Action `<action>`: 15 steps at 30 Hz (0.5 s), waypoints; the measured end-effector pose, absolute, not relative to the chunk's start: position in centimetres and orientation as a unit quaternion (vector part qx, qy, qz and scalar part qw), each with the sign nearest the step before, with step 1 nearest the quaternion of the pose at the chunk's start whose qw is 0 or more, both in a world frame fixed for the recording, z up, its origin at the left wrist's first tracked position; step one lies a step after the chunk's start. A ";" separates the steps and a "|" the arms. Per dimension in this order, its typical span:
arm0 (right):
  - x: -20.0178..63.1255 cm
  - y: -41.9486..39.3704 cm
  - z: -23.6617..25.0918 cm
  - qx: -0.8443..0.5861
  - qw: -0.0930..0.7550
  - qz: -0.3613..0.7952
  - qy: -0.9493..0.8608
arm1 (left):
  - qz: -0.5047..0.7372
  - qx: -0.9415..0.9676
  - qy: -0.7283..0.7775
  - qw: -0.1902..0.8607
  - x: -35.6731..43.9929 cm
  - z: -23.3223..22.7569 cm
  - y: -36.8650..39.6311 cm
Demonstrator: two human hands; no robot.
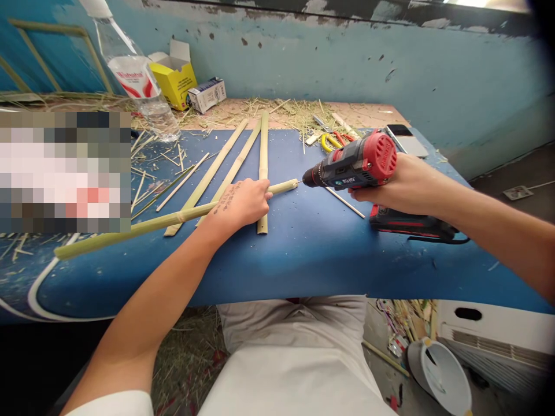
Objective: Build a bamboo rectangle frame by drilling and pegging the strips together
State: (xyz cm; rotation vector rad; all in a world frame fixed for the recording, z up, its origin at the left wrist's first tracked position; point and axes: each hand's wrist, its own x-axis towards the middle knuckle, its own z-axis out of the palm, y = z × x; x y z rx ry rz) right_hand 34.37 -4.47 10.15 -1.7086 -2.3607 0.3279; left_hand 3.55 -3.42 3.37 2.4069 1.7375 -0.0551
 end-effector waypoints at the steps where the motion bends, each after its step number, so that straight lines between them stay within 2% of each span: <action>1: 34.3 -4.5 10.1 -0.579 0.106 0.112 -0.801 | -0.019 0.807 0.584 0.087 3.6 3.4 -3.4; 7: 34.2 -4.3 10.2 -0.583 0.099 0.104 -0.800 | -0.019 0.807 0.584 0.084 3.7 3.5 -3.5; 15: 34.1 -3.6 10.1 -0.556 0.102 0.157 -0.810 | -0.018 0.802 0.591 0.078 3.9 3.3 -3.6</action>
